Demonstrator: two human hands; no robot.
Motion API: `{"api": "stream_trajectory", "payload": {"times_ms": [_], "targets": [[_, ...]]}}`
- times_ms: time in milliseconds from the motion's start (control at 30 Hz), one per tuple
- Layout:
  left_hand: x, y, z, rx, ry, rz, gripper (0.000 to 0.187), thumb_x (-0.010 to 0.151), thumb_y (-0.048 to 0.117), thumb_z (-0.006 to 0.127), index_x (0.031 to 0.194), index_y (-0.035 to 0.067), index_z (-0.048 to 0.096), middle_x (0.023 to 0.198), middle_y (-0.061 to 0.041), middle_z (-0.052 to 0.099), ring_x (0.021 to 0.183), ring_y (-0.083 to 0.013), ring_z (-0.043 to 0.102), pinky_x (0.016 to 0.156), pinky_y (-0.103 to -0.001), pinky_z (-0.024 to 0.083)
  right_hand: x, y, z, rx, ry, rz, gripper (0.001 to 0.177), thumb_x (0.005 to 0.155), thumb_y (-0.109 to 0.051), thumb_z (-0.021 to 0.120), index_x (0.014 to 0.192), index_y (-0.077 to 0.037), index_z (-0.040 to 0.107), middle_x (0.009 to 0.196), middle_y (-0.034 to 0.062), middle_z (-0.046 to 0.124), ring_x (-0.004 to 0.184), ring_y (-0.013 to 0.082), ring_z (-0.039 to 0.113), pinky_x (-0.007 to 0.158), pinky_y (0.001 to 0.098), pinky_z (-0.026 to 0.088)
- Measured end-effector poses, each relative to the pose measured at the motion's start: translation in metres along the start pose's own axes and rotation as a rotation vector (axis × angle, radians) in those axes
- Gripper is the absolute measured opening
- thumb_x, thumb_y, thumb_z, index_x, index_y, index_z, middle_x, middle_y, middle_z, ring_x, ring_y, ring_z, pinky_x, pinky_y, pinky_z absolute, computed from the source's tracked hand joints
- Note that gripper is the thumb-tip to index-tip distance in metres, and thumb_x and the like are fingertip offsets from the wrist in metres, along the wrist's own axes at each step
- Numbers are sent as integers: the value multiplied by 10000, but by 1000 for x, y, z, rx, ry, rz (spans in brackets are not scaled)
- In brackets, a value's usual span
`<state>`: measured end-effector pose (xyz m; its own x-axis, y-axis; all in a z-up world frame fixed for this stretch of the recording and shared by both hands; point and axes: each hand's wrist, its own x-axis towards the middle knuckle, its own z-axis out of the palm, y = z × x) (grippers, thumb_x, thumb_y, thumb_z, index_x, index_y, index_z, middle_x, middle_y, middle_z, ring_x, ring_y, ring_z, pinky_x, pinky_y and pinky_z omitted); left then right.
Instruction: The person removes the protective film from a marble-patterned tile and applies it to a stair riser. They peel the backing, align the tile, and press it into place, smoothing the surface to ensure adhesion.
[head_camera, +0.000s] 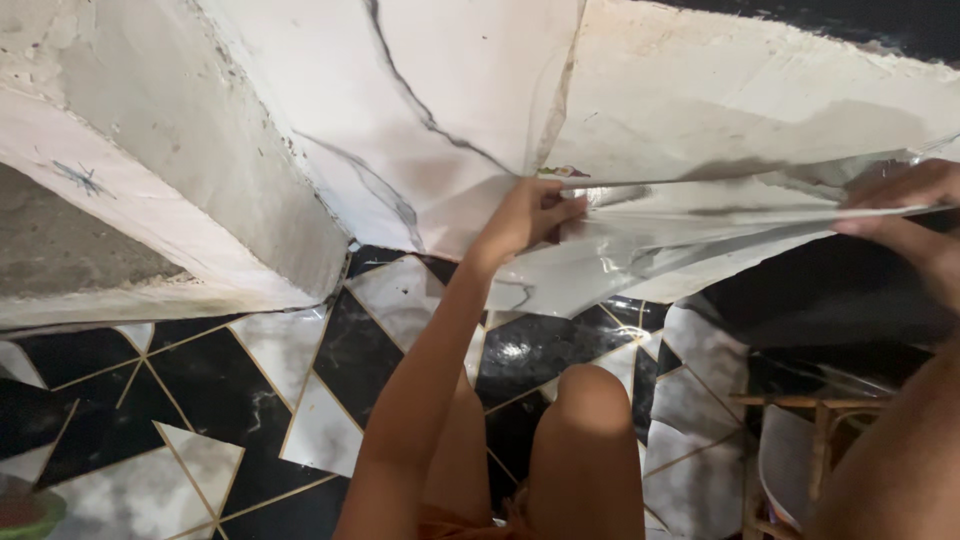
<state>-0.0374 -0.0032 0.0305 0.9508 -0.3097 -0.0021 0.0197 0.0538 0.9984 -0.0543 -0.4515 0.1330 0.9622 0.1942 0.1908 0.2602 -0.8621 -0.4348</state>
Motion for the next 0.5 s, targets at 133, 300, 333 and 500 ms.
{"api": "stream_trajectory", "payload": {"times_ms": [133, 300, 333, 500], "targets": [[5, -13, 11, 59, 3, -17, 237, 950, 212, 701, 943, -24, 713, 736, -52, 722, 595, -107, 660, 532, -269, 532, -3, 51, 1, 67, -119, 215, 135, 1107, -213, 649, 1158, -88, 652, 985, 164, 745, 857, 278, 749, 911, 426, 590], [3, -32, 22, 69, -10, 7, 245, 958, 191, 672, 895, -42, 718, 745, -88, 740, 631, -114, 701, 574, -290, 596, -11, 70, -7, 40, -61, -83, 105, 1089, -207, 662, 1113, -106, 656, 968, 142, 744, 865, 257, 747, 956, 419, 561], [2, -36, 23, 86, 24, 6, 244, 950, 189, 683, 888, -44, 711, 753, -95, 746, 644, -121, 713, 587, -290, 603, -13, 70, -6, 51, -66, -71, 99, 1086, -206, 665, 1104, -109, 656, 964, 137, 743, 867, 253, 746, 966, 417, 555], [-1, -58, 23, 310, 127, 58, 275, 910, 251, 709, 859, -19, 718, 778, -110, 777, 682, -164, 762, 642, -307, 592, -27, 72, -9, 97, -83, -49, 77, 1068, -201, 678, 1060, -126, 660, 946, 115, 742, 875, 232, 744, 1011, 410, 527]]}}
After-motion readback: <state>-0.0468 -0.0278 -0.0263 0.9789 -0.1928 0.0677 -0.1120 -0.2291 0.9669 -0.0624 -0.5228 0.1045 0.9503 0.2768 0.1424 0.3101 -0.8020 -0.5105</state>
